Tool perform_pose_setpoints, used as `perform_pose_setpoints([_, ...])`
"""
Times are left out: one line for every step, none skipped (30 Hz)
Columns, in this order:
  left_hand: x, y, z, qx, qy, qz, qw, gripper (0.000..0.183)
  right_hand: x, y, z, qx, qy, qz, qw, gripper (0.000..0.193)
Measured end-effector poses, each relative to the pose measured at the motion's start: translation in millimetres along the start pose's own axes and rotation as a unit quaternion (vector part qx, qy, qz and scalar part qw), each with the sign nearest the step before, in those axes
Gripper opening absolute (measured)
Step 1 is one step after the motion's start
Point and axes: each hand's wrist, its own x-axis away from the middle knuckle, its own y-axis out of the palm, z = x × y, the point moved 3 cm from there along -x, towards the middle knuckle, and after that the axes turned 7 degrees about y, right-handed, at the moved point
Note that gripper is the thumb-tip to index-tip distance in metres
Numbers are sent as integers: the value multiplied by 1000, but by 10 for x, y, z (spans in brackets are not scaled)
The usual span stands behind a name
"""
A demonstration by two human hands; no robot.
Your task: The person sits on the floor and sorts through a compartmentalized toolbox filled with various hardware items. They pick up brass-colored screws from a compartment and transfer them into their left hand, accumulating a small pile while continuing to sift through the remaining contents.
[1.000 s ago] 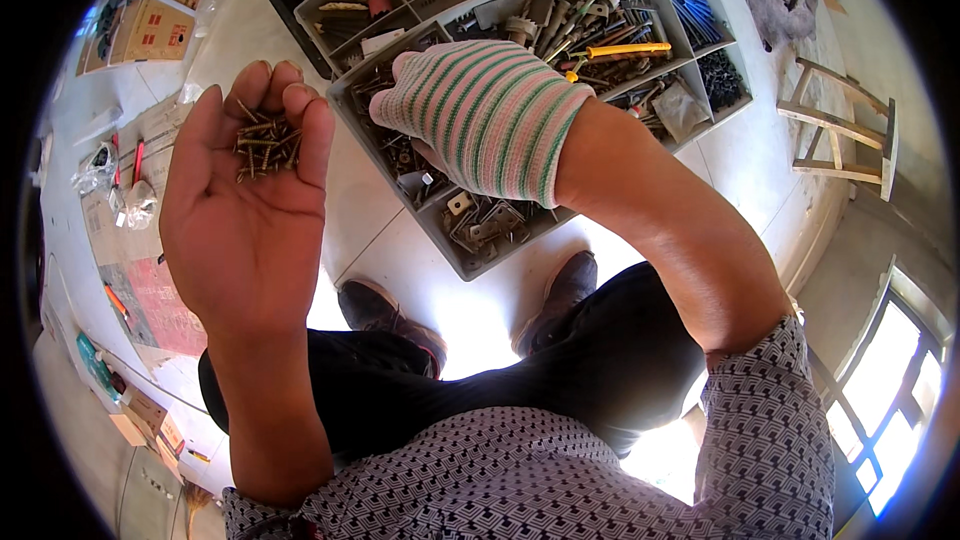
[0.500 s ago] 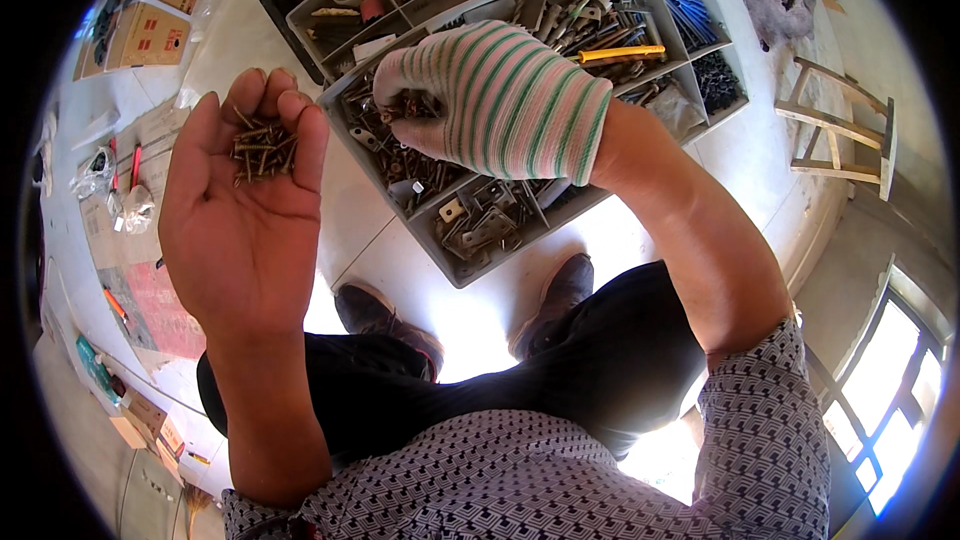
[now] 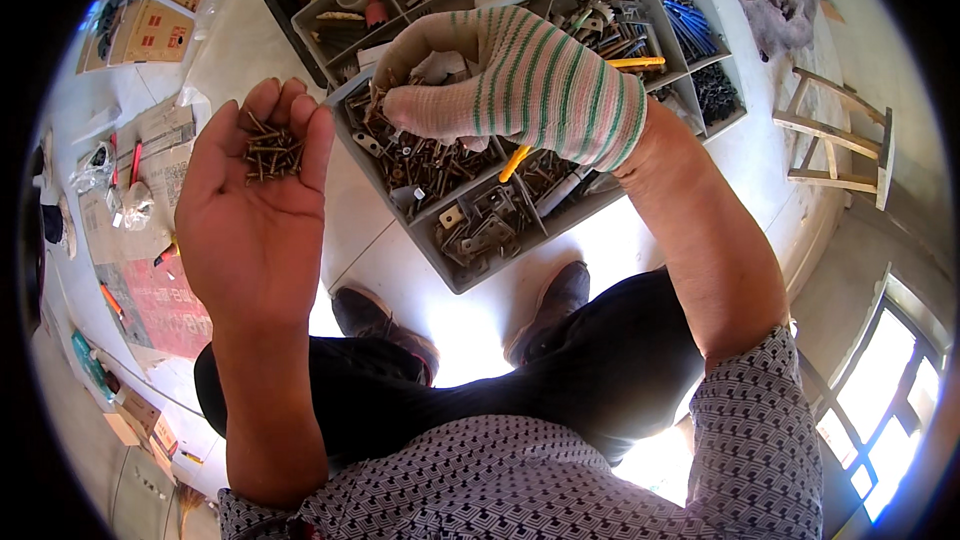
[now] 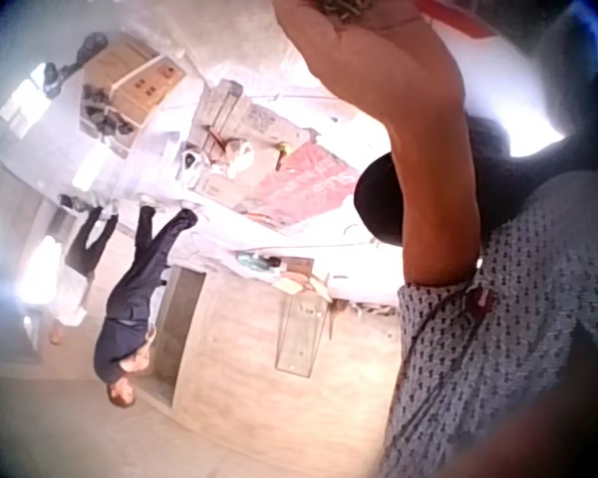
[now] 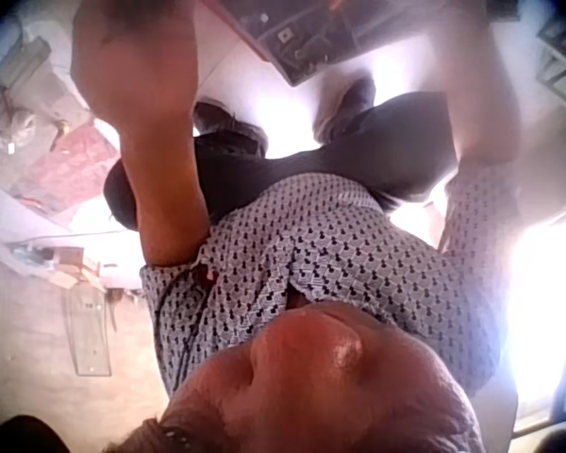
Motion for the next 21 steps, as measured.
perform_pose_setpoints([1, -1, -2, -1, 1, 3, 1000, 33, 0, -10, 4, -15, -1, -7, 1000, 37])
perform_pose_setpoints([2, 5, -3, -6, 3, 9, 1000, 33, -1, -18, 4, -30, -3, -15, 999, 38])
perform_pose_setpoints([3, 13, -7, -11, 4, 16, 1000, 33, -3, -25, 2, -31, -5, -14, 999, 39])
perform_pose_setpoints([4, 16, -10, -16, 5, 22, 1000, 33, -4, -32, 1, -32, -7, -14, 999, 40])
perform_pose_setpoints([2, 13, -16, -15, 3, 23, 1000, 33, -3, -36, -2, -33, -9, -14, 999, 40])
perform_pose_setpoints([-1, 3, -22, -14, 2, 25, 1000, 33, -3, -32, -6, -37, -9, -15, 999, 40])
perform_pose_setpoints([-3, -7, -28, -14, 1, 26, 1000, 33, 0, -26, -13, -40, -9, -15, 999, 39])
perform_pose_setpoints([-3, -18, -35, -17, 1, 30, 999, 33, 2, -20, -21, -44, -9, -16, 999, 39])
perform_pose_setpoints([-6, -24, -50, -20, 1, 33, 999, 33, 7, -20, -28, -48, -9, -17, 999, 38])
perform_pose_setpoints([-8, -28, -63, -23, 0, 37, 999, 33, 12, -20, -36, -51, -10, -19, 998, 38])
perform_pose_setpoints([-10, -32, -74, -33, 0, 44, 999, 33, 16, -19, -41, -55, -10, -20, 998, 37])
perform_pose_setpoints([-12, -35, -90, -42, 0, 51, 998, 33, 15, -14, -30, -45, -19, -12, 999, 35])
perform_pose_setpoints([-13, -35, -108, -51, 0, 57, 997, 33, 8, -1, -7, -35, -27, -4, 999, 32])
perform_pose_setpoints([-13, -29, -131, -57, 1, 61, 997, 32, 7, 3, 5, -24, -36, 3, 999, 30])
perform_pose_setpoints([-11, -17, -147, -63, 2, 65, 996, 32, 11, 7, 0, -28, -32, 2, 999, 30])
perform_pose_setpoints([-11, -12, -156, -69, 3, 69, 995, 32, 16, 11, -7, -31, -29, 0, 999, 31])
perform_pose_setpoints([-13, -10, -158, -70, 4, 67, 995, 32, 19, 13, -13, -34, -25, -1, 999, 31])
perform_pose_setpoints([-11, -10, -163, -71, 4, 65, 995, 32, 25, 14, -17, -29, -23, 2, 999, 32])
perform_pose_setpoints([-9, -10, -167, -72, 5, 63, 995, 32, 30, 14, -21, -25, -21, 5, 999, 33])
perform_pose_setpoints([-10, -12, -168, -72, 4, 62, 995, 32, 34, 15, -23, -21, -19, 8, 1000, 34])
perform_pose_setpoints([-16, -9, -175, -72, 3, 61, 996, 32, 35, 12, -9, -32, -21, 9, 999, 35])
